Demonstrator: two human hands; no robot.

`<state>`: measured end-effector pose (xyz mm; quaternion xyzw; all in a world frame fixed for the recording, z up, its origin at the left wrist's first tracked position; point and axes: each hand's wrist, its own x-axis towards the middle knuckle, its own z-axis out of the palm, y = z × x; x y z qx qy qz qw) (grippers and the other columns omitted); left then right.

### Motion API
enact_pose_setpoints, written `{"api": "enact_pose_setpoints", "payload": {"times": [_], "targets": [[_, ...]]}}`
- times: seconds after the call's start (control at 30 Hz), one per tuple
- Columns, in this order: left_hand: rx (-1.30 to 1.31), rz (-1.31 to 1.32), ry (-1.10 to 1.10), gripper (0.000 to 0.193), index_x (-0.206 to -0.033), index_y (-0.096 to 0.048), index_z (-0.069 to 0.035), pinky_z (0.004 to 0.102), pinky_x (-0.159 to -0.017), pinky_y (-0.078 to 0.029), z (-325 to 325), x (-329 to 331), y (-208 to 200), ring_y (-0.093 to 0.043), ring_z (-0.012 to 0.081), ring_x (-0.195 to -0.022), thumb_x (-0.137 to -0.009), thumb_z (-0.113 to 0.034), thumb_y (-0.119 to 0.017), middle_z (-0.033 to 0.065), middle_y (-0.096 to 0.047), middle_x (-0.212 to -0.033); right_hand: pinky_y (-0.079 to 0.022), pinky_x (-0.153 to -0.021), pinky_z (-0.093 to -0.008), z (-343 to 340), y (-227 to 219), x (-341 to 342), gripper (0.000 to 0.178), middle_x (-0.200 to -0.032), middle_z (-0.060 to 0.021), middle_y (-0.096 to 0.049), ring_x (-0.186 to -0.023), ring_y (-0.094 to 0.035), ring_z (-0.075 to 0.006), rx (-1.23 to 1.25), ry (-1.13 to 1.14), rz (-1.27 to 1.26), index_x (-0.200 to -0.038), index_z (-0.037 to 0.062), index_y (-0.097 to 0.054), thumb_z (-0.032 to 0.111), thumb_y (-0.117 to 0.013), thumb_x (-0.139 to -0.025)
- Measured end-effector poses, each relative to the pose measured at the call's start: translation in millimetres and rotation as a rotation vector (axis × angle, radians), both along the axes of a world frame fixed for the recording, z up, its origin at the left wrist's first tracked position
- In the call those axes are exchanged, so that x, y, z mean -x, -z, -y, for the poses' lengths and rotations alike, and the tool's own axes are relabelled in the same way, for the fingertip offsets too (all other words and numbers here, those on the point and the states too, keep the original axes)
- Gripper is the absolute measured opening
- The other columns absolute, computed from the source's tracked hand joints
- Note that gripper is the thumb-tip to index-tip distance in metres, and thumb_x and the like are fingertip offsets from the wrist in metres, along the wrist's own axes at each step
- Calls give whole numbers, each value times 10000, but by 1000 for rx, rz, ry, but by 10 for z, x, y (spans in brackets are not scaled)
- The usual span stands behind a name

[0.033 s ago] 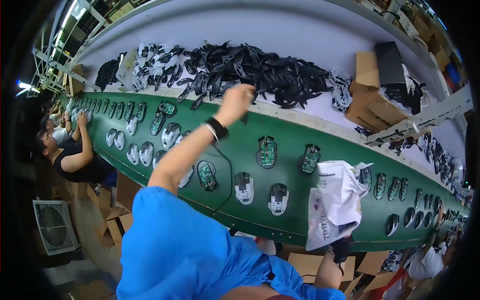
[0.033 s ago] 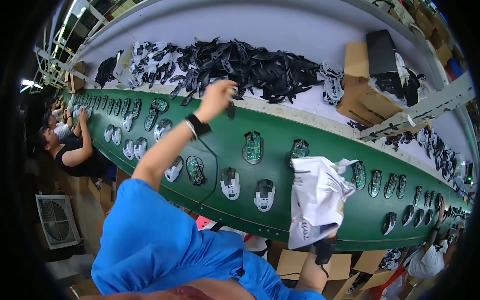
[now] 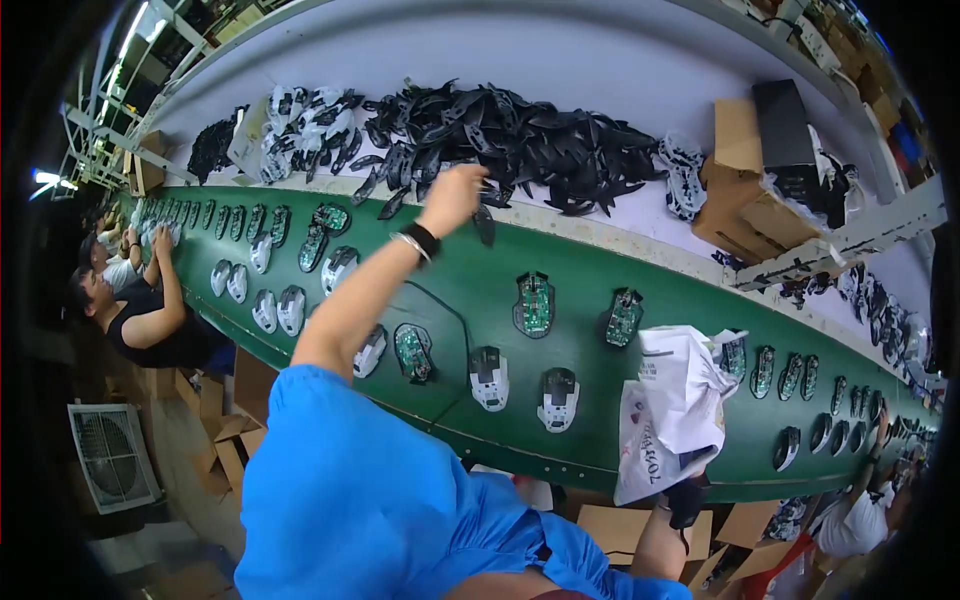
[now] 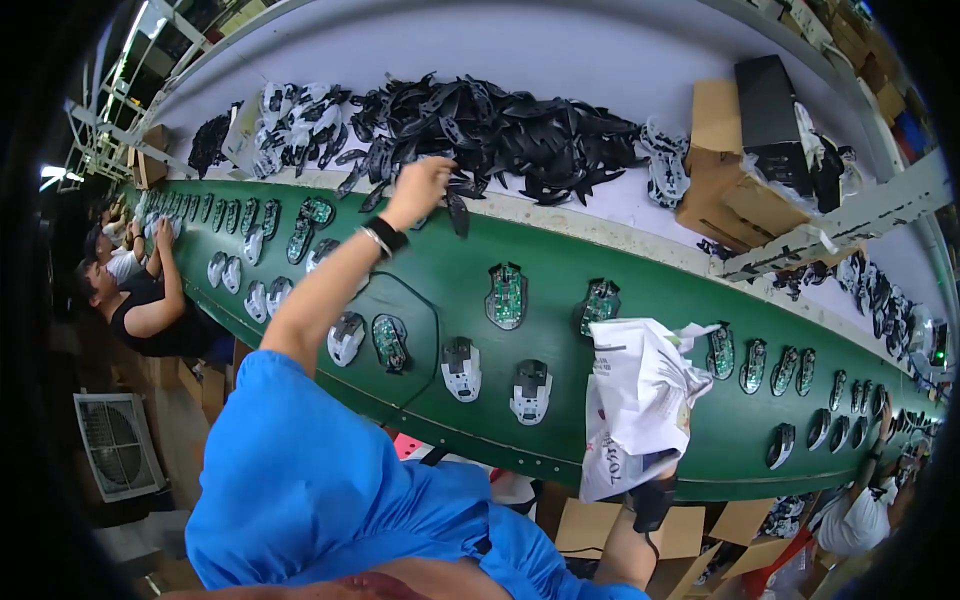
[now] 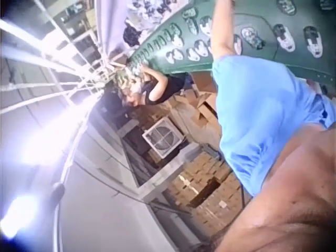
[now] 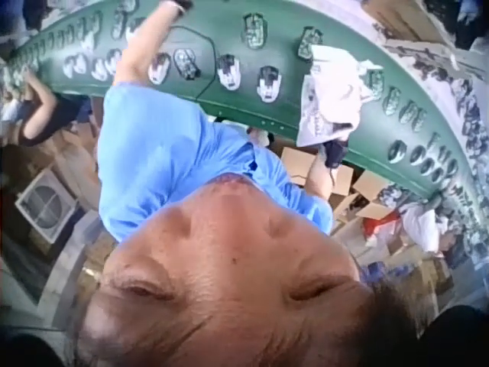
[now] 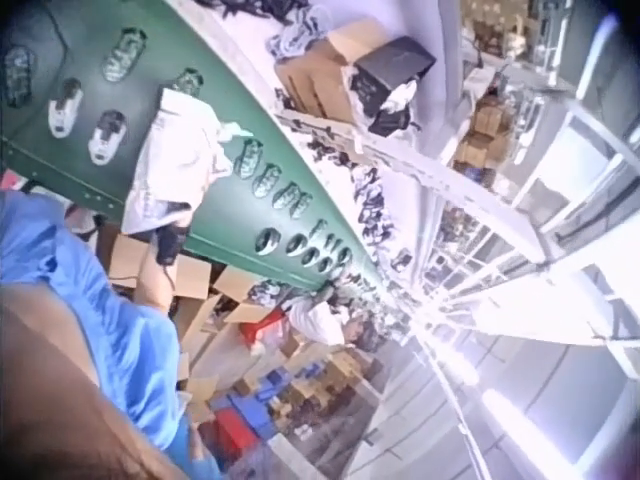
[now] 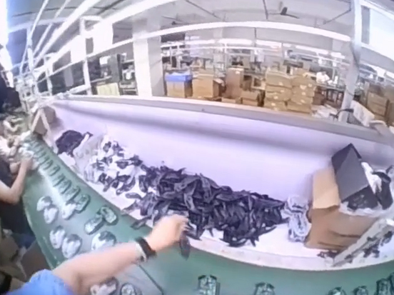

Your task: The recorder is assembling computer mice on an assembly line, attaching covers and sorting parts.

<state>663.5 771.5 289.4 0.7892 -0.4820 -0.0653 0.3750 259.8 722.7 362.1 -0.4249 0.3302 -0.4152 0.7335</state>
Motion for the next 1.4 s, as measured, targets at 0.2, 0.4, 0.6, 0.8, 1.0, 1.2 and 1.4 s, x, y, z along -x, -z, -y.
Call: {"api": "enact_pose_setpoints", "payload": {"times": [0.2, 0.4, 0.6, 0.8, 1.0, 1.2, 1.4], "targets": [[-468, 416, -104, 521, -1163, -426, -74, 462, -827, -498, 104, -1122, 754, -553, 408, -1038, -705, -58, -673, 200, -539, -1140, -480, -812, -300, -125, 418, -58, 313, -1077, -94, -608, -959, -581, -157, -149, 40, -94, -1164, 18, -541, 233, -468, -947], [-330, 318, -171, 457, -1101, -493, -83, 453, -835, -453, 324, -1295, 655, -547, 395, -993, -726, -200, -726, 184, -590, -1027, -489, -804, -294, -45, 686, -227, 335, -1086, -100, -606, -945, -592, -162, -269, 51, -149, -1184, 12, -526, 247, -451, -957], [146, 540, -158, 90, -797, -645, -61, 433, -790, -443, 388, -1737, 327, -532, 343, -906, -749, -131, -677, 129, -584, -935, -497, -795, -288, 53, 904, -142, 356, -1096, -106, -603, -931, -603, -167, -355, 29, -168, -1204, 6, -512, 261, -435, -967], [-248, 463, 39, 193, -805, -657, -77, 428, -769, -463, 353, -1822, 39, -568, 337, -876, -710, -232, -720, 162, -614, -894, -505, -772, -273, -17, 1194, 54, 347, -1054, -103, -619, -885, -619, -166, -61, -86, -518, -1174, -13, -530, 251, -441, -966], [-542, 371, -15, 430, -1130, -614, -134, 411, -818, -492, -128, -1734, 762, -578, 336, -1000, -715, -187, -714, 129, -591, -1101, -497, -659, -267, -24, 744, -366, 260, -939, -81, -645, -765, -620, -139, -533, 142, -217, -1056, -30, -593, 103, -624, -835], [-481, 649, 279, 456, -1113, -606, -75, 423, -860, -469, 103, -1527, 623, -478, 333, -1091, -659, -63, -650, 129, -507, -1156, -491, -664, -269, -7, 642, -346, 287, -939, -70, -638, -771, -612, -134, -424, 182, -321, -1066, -19, -577, 131, -646, -831], [-433, 603, 170, 366, -1036, -638, -71, 399, -885, -459, 123, -1726, 740, -508, 343, -1059, -673, -39, -674, 124, -562, -1096, -489, -687, -270, -117, 531, -307, 290, -967, -63, -640, -795, -616, -135, -494, 176, -221, -1081, -14, -580, 131, -639, -837]]}}
